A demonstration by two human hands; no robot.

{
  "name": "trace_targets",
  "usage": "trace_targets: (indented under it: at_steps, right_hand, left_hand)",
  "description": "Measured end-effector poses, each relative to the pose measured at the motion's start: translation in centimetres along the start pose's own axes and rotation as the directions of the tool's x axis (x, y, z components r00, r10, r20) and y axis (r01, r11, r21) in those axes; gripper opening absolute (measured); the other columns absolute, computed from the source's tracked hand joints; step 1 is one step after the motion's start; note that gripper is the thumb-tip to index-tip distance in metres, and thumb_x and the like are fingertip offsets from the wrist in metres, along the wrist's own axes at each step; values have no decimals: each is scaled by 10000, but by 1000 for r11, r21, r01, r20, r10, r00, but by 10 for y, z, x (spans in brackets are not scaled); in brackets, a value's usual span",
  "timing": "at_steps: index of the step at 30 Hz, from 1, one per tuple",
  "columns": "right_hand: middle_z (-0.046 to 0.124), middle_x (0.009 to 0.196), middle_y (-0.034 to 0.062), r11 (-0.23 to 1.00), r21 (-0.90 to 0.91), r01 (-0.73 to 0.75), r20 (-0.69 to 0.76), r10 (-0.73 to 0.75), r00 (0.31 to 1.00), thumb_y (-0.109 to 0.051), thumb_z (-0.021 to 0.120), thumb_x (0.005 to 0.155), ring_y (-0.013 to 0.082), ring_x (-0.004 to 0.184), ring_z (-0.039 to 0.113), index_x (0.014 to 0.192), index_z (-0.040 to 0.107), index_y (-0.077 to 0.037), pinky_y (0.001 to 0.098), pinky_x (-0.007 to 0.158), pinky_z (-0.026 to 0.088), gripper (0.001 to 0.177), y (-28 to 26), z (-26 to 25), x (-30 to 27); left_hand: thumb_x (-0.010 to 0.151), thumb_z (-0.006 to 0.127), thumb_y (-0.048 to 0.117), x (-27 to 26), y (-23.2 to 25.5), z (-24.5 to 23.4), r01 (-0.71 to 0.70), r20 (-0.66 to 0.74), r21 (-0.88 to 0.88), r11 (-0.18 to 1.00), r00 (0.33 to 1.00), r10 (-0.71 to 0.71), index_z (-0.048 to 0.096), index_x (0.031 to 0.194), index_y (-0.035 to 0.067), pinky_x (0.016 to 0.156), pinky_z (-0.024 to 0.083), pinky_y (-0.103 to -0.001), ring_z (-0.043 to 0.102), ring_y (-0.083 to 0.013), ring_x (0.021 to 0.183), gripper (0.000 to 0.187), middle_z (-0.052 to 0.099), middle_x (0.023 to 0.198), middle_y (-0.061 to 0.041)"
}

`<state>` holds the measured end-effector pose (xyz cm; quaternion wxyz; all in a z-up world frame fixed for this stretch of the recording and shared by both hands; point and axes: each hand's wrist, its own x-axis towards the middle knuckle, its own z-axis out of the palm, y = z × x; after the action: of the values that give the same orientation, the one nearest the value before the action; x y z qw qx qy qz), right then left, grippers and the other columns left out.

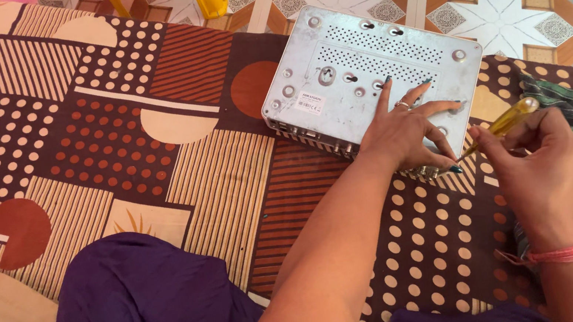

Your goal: The person sits on a patterned mat and uses a yellow screwdriver to loosen and remove screws from the back panel of a silver electronic device. They remove one screw and place it on the mat, then continue to loosen additional screws without fully removing them.

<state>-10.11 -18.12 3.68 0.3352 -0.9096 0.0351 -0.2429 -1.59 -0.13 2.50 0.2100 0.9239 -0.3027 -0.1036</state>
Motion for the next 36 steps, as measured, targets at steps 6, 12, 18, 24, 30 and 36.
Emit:
trace_targets:
  at_steps: [6, 12, 18, 24, 30, 36]
  right_hand:
    - [689, 1208, 130, 912, 393, -116, 242, 19, 970, -59, 703, 937, 126, 1002, 690, 1348, 572, 30, 248, 847, 563, 440, -26, -17, 13]
    - [722, 1202, 156, 792, 561, -242, 359, 30, 933, 60, 621, 989, 191, 1138, 725, 1246, 584, 81, 291, 1014, 582, 260, -23, -23, 16]
    - [734, 1148, 149, 815, 547, -192, 329, 2, 944, 79, 655, 968, 176, 1085, 721, 1189, 638, 82, 275, 989, 583, 221, -22, -15, 13]
    - [760, 1101, 119, 881, 424, -211, 268, 100, 958, 8, 731, 968, 126, 992, 718, 1162, 672, 66, 227, 811, 552, 211, -31, -14, 9]
    - [763, 1068, 96, 913, 376, -156, 183, 91, 979, -49, 776, 970, 107, 963, 728, 1141, 681, 42, 197, 809, 565, 216, -30, -12, 8]
    - [747, 931, 148, 965, 199, -172, 46, 166, 985, -101, 867, 986, 141, 857, 722, 932, 580, 33, 229, 685, 536, 321, -14, -22, 8]
  left_hand:
    - [639, 813, 621, -1, 1, -2, 9, 17, 2, 1000, 1000, -9, 803, 840, 506, 1256, -134, -572, 124, -138, 1564, 232, 358, 1576, 259]
    - [632, 819, 612, -1, 2, -3, 28, 37, -25, 999, 999, -28, 800, 826, 509, 1260, -155, -550, 106, -124, 1568, 220, 348, 1579, 259]
    - [628, 833, 590, -1, 2, -4, 19, 41, -25, 1000, 999, -18, 800, 826, 509, 1258, -161, -543, 117, -121, 1566, 217, 354, 1579, 258]
    - [625, 831, 594, -4, 0, -2, -1, -6, -68, 998, 1000, 1, 812, 812, 502, 1271, -156, -534, 137, -134, 1568, 209, 388, 1567, 257]
    - [613, 836, 585, -3, 0, -3, -1, -6, -50, 999, 1000, 0, 810, 808, 495, 1260, -151, -535, 150, -133, 1562, 217, 390, 1560, 254]
    - [612, 827, 599, -3, 1, -2, 4, -21, -60, 998, 1000, -5, 814, 811, 494, 1276, -136, -536, 168, -126, 1563, 225, 407, 1561, 256]
